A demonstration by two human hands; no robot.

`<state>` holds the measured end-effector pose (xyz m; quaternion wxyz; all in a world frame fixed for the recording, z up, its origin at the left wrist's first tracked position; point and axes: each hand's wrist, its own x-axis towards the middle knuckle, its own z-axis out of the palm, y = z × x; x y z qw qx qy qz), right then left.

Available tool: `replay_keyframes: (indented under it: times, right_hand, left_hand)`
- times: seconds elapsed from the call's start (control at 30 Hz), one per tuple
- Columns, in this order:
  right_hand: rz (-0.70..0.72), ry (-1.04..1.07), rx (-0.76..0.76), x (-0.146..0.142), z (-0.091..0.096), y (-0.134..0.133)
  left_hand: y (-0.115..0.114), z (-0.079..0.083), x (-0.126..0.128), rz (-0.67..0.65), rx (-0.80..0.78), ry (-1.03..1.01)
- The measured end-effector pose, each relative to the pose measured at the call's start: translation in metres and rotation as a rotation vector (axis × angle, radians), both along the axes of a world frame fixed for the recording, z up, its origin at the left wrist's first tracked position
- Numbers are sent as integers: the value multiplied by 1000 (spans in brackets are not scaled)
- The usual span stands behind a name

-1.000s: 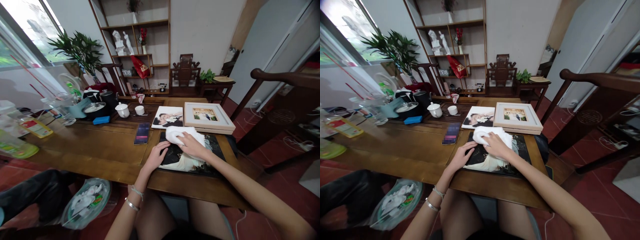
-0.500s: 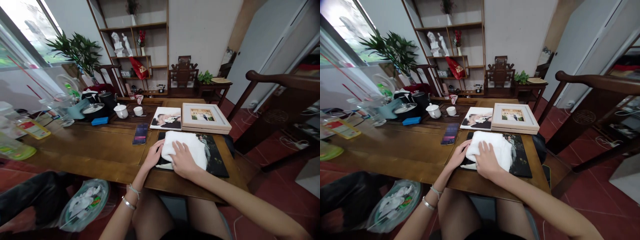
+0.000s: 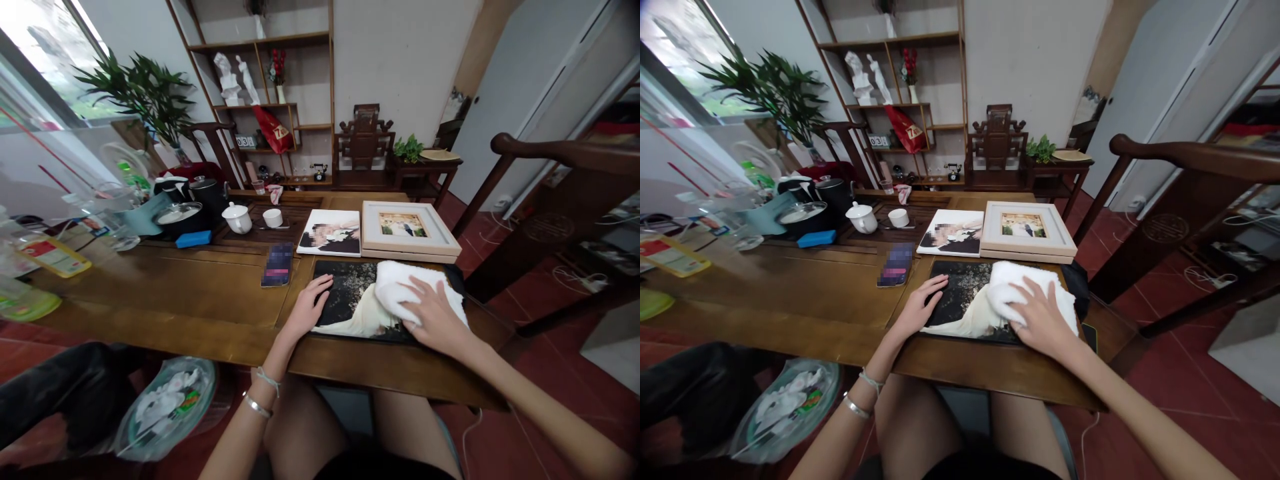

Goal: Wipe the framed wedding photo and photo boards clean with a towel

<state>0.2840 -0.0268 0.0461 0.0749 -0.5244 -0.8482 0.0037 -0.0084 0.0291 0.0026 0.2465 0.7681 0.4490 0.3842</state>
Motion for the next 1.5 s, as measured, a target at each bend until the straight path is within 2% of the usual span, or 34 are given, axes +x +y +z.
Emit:
replay_keyframes:
  times: [0.07, 0.17, 0.23, 0.33, 0.43, 0.53, 0.63, 0.7, 0.8, 0.87, 1.0, 1.07, 1.13, 1.2, 1.33, 1.4, 1.5]
  right_hand:
    - [-28, -19, 6, 1, -2, 21]
    - [-3, -17, -13, -21, 0, 33]
    - [89, 6, -47, -44, 2, 23]
    - [302, 55, -102, -68, 2, -10]
    - [410, 86, -115, -63, 1, -39]
    - [325, 84, -94, -30, 0, -43]
    - [123, 39, -40, 6, -2, -19]
    - [-2, 10, -14, 15, -2, 3]
    - [-78, 8, -6, -4, -1, 27]
    - [-33, 25, -16, -30, 1, 30]
    - [201, 82, -66, -69, 2, 5]
    - [299, 109, -86, -69, 3, -10]
    - [334, 120, -101, -56, 4, -16]
    - [287, 115, -98, -36, 4, -10]
    - [29, 41, -42, -5, 6, 22]
    - [-51, 10, -40, -7, 8, 37]
    - [-30, 14, -52, -34, 12, 54]
  left_hand:
    - [0, -1, 0, 0, 3, 0]
    - [1, -1, 0, 3, 12, -2]
    - [1, -1, 0, 4, 8, 4]
    - [1, 0, -1, -8, -9, 11]
    - [1, 0, -1, -15, -8, 8]
    - [1, -1, -1, -5, 3, 7]
    - [2, -3, -1, -2, 9, 4]
    - [2, -4, -1, -1, 16, 1]
    - [2, -5, -1, -2, 23, 7]
    - [2, -5, -1, -1, 19, 14]
    - [2, -4, -1, 2, 10, 19]
    - [2, -2, -1, -7, 9, 21]
    - [1, -1, -1, -11, 5, 23]
    - [1, -1, -1, -7, 4, 22]
    - [1, -2, -1, -2, 20, 9]
    - [1, -3, -1, -2, 21, 12]
    - [2, -3, -1, -4, 18, 20]
